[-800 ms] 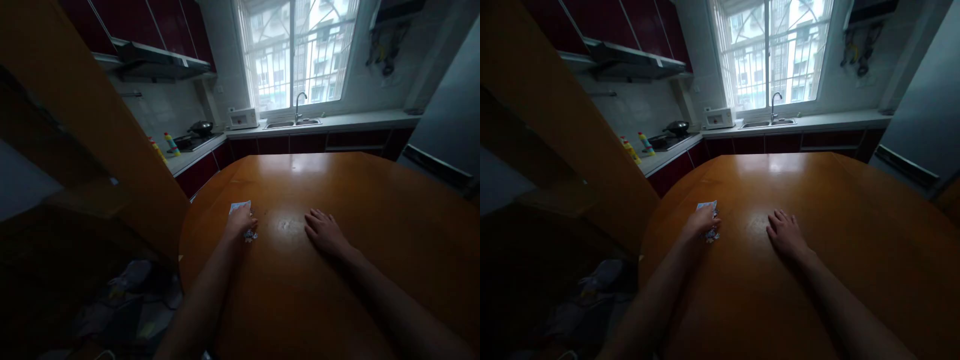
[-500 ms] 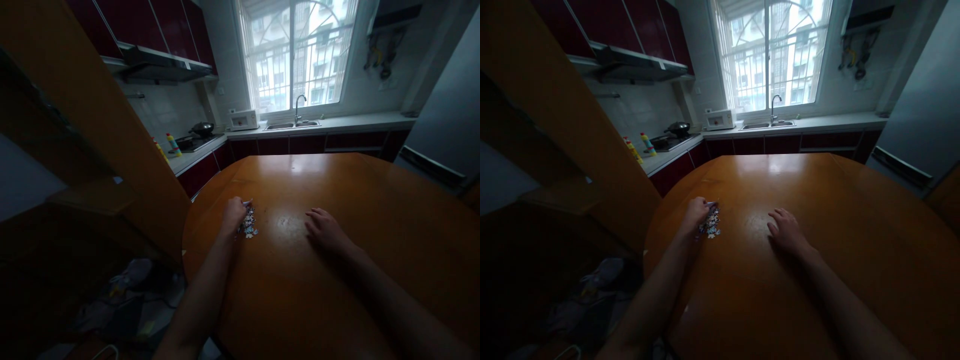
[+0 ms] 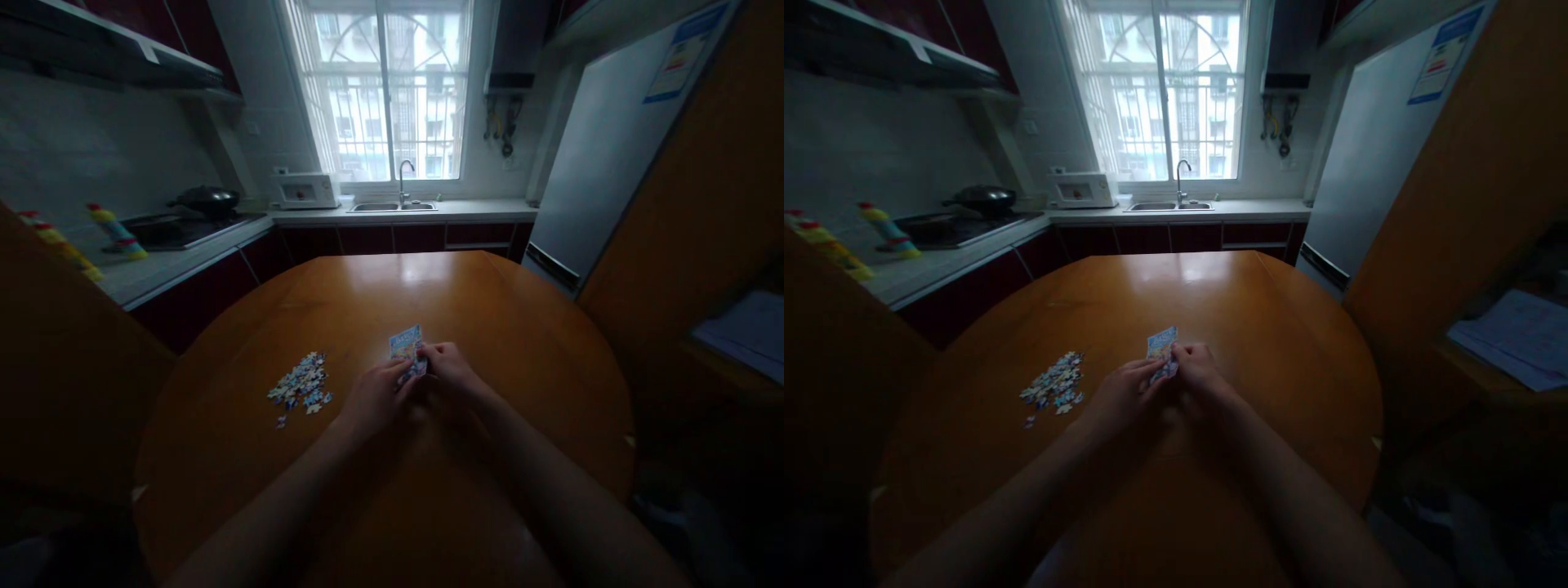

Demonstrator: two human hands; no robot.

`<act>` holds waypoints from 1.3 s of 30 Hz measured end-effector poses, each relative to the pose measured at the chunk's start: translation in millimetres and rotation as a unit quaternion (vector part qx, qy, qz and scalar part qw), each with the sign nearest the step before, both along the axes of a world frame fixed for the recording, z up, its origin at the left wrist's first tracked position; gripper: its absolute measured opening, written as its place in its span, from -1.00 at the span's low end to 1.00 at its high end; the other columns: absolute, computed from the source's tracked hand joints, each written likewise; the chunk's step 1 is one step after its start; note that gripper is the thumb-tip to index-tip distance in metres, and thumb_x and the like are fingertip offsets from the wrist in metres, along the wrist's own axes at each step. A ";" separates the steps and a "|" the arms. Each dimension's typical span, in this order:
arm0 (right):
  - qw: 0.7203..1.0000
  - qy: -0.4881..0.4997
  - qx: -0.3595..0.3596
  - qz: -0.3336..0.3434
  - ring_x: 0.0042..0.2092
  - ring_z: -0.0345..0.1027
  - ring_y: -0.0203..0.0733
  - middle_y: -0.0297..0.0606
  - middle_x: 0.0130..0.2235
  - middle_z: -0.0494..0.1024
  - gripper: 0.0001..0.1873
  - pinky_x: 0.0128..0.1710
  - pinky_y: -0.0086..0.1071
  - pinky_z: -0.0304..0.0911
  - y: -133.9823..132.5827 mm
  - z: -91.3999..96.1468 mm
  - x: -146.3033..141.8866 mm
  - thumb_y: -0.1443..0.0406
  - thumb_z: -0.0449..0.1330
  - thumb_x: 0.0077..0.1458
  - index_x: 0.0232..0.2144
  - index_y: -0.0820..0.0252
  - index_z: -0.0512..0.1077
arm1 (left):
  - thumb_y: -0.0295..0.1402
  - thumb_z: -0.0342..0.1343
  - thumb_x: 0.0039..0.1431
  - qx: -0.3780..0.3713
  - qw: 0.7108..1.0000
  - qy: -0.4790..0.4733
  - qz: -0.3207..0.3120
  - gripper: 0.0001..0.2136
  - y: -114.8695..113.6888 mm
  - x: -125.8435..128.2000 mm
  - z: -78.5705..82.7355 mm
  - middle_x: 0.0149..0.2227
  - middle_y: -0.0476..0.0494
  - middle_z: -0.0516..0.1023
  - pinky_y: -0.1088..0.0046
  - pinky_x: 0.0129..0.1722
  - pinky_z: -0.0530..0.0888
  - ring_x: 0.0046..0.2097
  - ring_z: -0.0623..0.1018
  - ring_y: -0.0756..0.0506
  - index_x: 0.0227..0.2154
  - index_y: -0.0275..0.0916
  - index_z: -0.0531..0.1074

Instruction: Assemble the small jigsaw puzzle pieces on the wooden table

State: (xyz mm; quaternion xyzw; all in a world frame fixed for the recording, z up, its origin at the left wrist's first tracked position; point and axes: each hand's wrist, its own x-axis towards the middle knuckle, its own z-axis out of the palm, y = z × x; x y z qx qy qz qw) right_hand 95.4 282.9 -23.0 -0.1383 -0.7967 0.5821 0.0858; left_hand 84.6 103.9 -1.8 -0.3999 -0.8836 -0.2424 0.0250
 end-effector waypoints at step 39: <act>0.838 -0.224 0.358 -0.346 0.42 -0.12 0.33 0.29 0.34 0.18 -0.48 0.25 0.40 -0.23 191.8 -44.2 10.0 0.15 -0.04 0.28 0.16 0.26 0.41 | -0.25 -0.02 0.36 0.000 0.999 -0.016 -0.030 -0.69 -10.8 -23.4 -11.8 -0.05 -0.21 0.65 0.33 -0.03 0.49 -0.04 0.62 -0.18 -0.08 -0.21 0.61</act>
